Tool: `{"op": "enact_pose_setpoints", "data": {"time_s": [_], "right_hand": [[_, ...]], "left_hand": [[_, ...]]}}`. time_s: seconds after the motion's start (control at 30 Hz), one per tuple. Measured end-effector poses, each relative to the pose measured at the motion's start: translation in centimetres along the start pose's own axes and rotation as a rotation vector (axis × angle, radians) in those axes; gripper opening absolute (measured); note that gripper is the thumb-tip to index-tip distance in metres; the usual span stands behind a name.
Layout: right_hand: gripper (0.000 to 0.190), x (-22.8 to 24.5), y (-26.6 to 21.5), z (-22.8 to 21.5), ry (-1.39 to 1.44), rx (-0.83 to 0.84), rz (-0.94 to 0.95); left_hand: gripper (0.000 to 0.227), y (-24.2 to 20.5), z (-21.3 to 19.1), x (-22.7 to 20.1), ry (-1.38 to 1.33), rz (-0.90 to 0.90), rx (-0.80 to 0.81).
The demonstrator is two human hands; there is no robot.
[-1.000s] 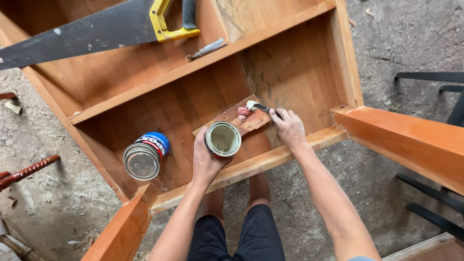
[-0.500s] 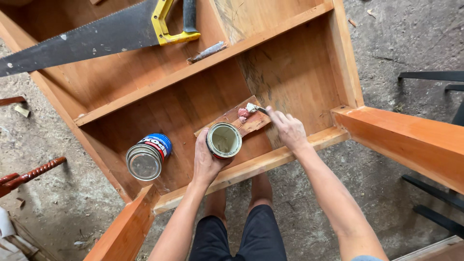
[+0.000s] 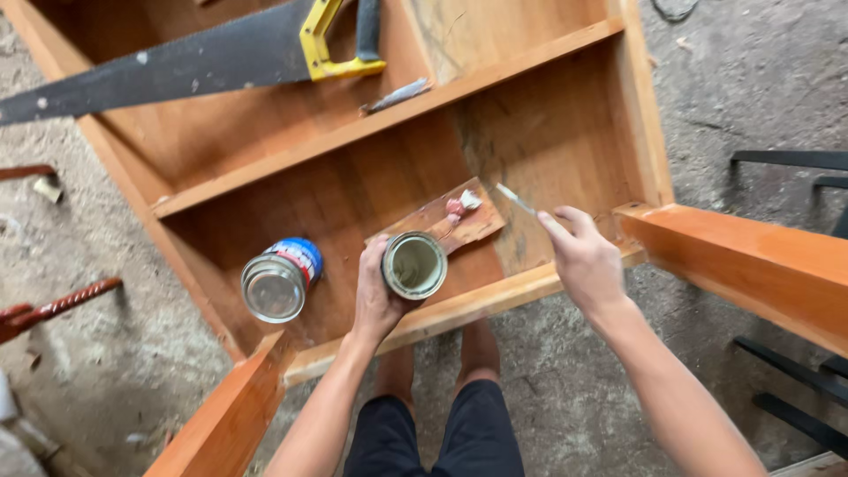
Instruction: The person applies wood filler to a small wooden piece using a small knife and a brush, then mixes and prepares further filler in a can.
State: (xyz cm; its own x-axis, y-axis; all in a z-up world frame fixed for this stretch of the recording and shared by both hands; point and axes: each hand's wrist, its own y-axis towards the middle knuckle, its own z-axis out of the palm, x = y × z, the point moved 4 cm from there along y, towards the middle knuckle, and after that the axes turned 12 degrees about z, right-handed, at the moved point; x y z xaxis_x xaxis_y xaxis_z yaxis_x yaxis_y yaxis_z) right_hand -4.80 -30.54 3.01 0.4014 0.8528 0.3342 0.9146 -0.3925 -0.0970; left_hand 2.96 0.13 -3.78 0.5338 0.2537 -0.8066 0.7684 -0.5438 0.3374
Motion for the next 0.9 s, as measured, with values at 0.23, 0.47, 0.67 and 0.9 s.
{"op": "enact_pose_setpoints", "data": {"time_s": [0.23,0.47,0.67,0.9], "right_hand": [[0.022,10.0,-2.5,-4.0,0.156,0.268,-0.076],[0.03,13.8,-1.5,1.4,-0.101,0.195,-0.212],[0.007,12.7,-1.1,3.1,-0.091,0.332,-0.229],[0.003,10.2,-0.7,3.2,0.047,0.49,-0.259]], "left_hand": [[0.104,2.3,-1.0,-2.1,0.095,0.218,0.078],[0.099,3.5,-0.7,-2.9,0.164,0.282,0.165],[0.097,4.0,-0.2,-3.4,0.15,0.289,0.151],[0.094,3.3,0.3,-4.1,0.125,0.309,0.144]]}}
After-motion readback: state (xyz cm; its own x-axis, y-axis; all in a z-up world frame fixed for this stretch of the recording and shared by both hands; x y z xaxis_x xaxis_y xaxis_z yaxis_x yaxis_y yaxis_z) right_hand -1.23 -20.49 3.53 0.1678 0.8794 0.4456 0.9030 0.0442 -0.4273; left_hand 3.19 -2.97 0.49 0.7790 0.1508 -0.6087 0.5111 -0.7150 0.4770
